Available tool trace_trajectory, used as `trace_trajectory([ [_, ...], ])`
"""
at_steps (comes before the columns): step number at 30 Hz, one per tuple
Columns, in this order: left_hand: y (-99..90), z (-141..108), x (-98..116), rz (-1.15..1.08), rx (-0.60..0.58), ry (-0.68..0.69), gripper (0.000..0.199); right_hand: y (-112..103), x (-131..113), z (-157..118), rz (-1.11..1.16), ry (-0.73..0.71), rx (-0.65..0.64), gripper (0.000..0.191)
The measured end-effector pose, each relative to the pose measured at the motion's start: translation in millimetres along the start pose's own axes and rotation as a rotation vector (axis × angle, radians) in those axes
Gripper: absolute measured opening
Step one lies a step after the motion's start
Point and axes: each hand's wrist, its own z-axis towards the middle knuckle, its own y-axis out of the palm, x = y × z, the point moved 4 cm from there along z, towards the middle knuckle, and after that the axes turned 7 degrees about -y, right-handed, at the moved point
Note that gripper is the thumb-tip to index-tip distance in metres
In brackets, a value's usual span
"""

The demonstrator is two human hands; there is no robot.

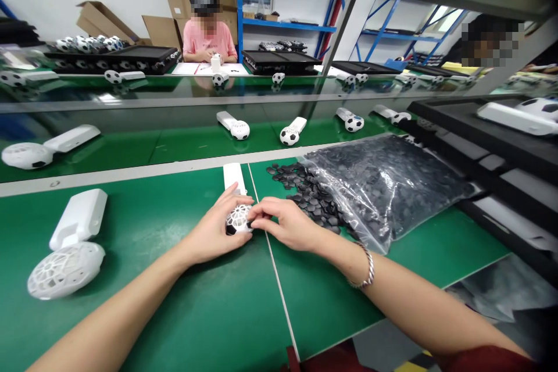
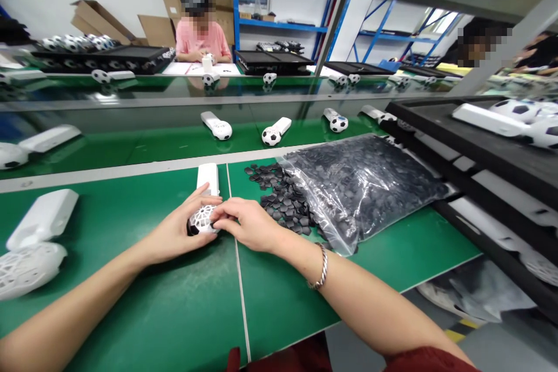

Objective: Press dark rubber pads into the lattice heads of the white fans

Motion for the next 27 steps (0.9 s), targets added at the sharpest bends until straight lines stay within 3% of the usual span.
trace_trajectory([
  [3, 1.0, 0.6, -1.8, -0.001, 0.007, -0.002, 0.047, -0.9, 0.1, -4.7, -0.042, -0.052, 0.021, 0.010],
  [8, 2.5, 2.2, -2.0, -0.006, 0.005, 0.001, 0.046, 1.4, 8.7, -9.3, 0.122, 0.115, 0.091, 0.008],
  [19, 3.9, 2.8, -1.4, -0.025, 0.038, 0.019, 0.034, 13.4, 18.6, -1.9, 0.341, 0.300, 0.108, 0.014],
  [23, 3.5, 2.7, 0.4, -0.005, 0.010, 0.030, 0.036, -1.5, 41.0, 10.2, 0.076, 0.346, 0.013, 0.013],
  [27, 3.0, 1.3, 2.5, 0.035, -0.008, -0.007, 0.039, -40.7, 77.5, 30.5, -0.313, 0.417, 0.133, 0.005],
])
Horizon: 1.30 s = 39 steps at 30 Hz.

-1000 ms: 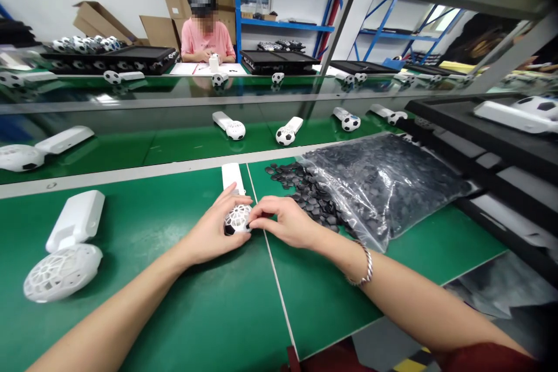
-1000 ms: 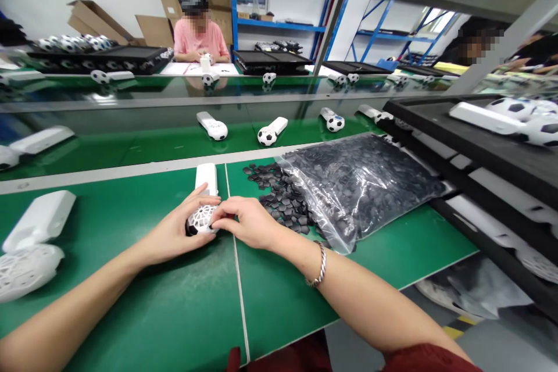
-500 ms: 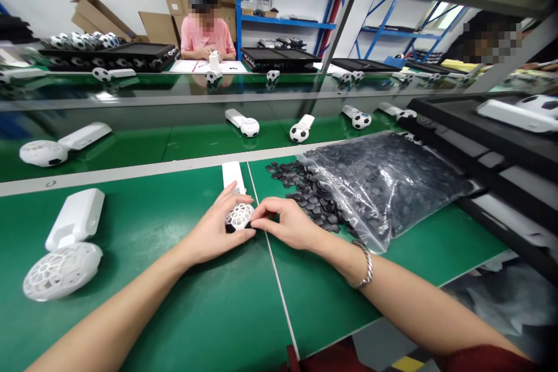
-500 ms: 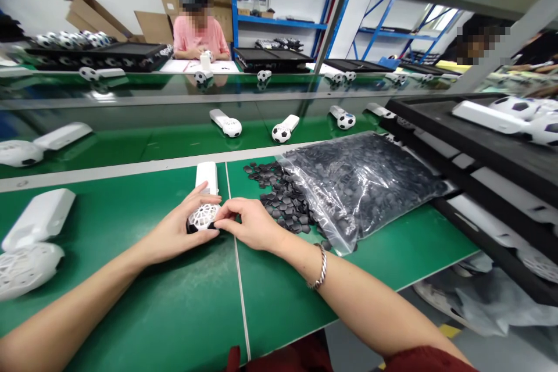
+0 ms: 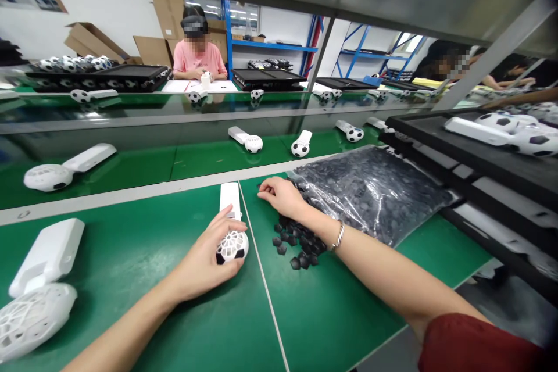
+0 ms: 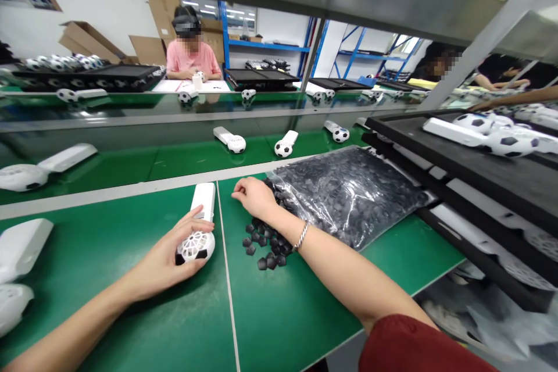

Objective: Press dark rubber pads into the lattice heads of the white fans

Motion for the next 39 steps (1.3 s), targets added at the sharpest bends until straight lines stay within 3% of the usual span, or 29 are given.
trace_trajectory([
  [4, -0.1, -0.4, -0.5, -0.033, -0.016, -0.006, 0.040, -3.5, 21.5, 22.2, -0.112, 0.040, 0.028, 0.008],
  [10, 3.6, -3.2, -0.7, -0.042, 0.034, -0.023, 0.040, 1.3, 25.0, 20.3, -0.061, 0.017, -0.039, 0.009],
  [15, -1.9, -4.2, -7.7, 0.003, 0.156, -0.155, 0.042, -1.7, 11.4, -2.0, 0.130, 0.019, -0.115, 0.010],
  [23, -19.5, 0.0, -15.5, -0.133, 0.065, -0.146, 0.043, 5.6, -28.6, -36.9, 0.647, 0.141, -0.288, 0.008],
  [26, -18.3, -2.0, -12.9, -0.121, 0.083, -0.158, 0.044, 4.8, -35.3, -42.4, 0.592, 0.092, -0.317, 0.010],
  [30, -14.7, -2.5, -11.6, -0.121, 0.103, -0.147, 0.045, 0.4, -36.7, -43.7, 0.447, 0.015, -0.238, 0.011],
  [33, -14.8, -1.3, -13.1, -0.131, 0.102, -0.146, 0.045, 0.3, -34.9, -42.1, 0.533, 0.072, -0.204, 0.015],
  [36, -16.1, -0.8, -14.0, -0.136, 0.099, -0.140, 0.045, 3.5, -34.4, -42.6, 0.607, 0.147, -0.264, 0.010],
  [39, -15.5, -1.8, -13.6, -0.139, 0.097, -0.135, 0.046, 0.2, -37.9, -42.2, 0.495, 0.021, -0.235, 0.012],
])
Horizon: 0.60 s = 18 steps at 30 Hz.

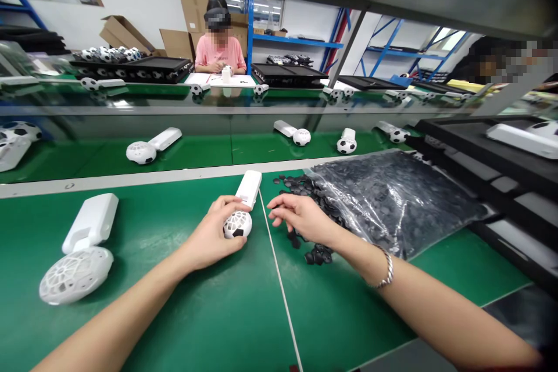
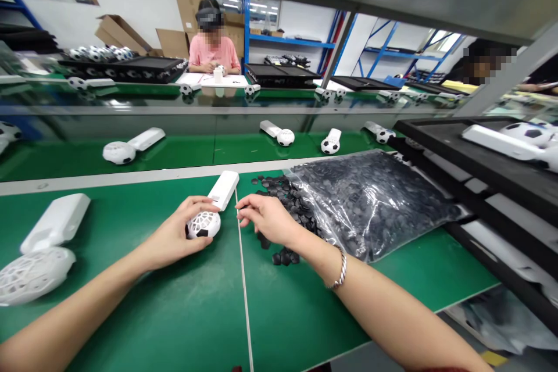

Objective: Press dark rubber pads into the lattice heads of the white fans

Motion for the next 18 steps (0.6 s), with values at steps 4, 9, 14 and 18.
trace_trajectory([
  [4, -1.0, -2.4, -0.3, 0.072, 0.110, -0.040, 0.045, -7.5, -13.8, 0.9, -0.376, -0.332, 0.147, 0.009],
  [9, -4.7, -2.2, -1.2, 0.077, 0.082, -0.071, 0.047, -5.4, -11.6, 7.5, -0.227, -0.239, 0.105, 0.008],
  [14, -12.7, -0.9, -1.5, 0.046, -0.023, -0.001, 0.050, 12.6, -6.4, 9.7, 0.014, -0.130, -0.092, 0.017],
  [18, -14.7, -1.6, -1.7, 0.049, -0.051, 0.032, 0.051, 20.1, -5.5, 10.9, 0.053, -0.076, -0.135, 0.009],
])
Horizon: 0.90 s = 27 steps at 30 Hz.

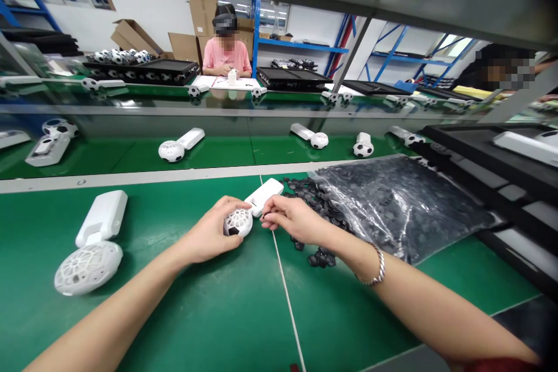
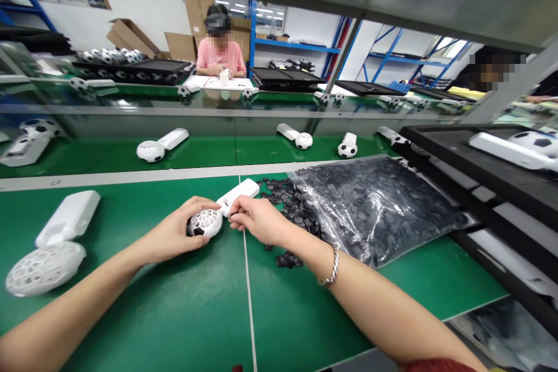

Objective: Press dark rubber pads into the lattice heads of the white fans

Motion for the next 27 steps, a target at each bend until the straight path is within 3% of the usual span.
trace_trajectory([
  [4, 1.7, 0.0, 1.2, -0.012, 0.010, -0.024, 0.052, -0.5, -5.3, 2.7, -0.172, -0.122, 0.037, 0.004],
  [6, 3.4, 0.5, 2.2, -0.020, 0.022, -0.042, 0.051, 0.2, -4.8, 4.3, -0.149, -0.177, 0.060, 0.002],
  [10, 7.2, 2.1, 3.2, -0.040, 0.077, -0.058, 0.046, 7.9, 5.4, 9.6, 0.059, -0.123, 0.002, 0.002],
  [15, 12.0, 4.6, 1.1, -0.062, 0.166, -0.058, 0.035, 12.2, 9.0, 15.8, 0.054, -0.151, -0.020, 0.003],
  [20, 14.7, 4.8, 1.9, -0.075, 0.242, -0.034, 0.027, 14.0, 13.2, 17.2, 0.115, -0.155, 0.039, 0.005],
  [27, 16.3, 4.0, 3.5, -0.075, 0.262, -0.012, 0.025, 15.9, 19.0, 22.1, 0.193, -0.118, 0.049, 0.010],
])
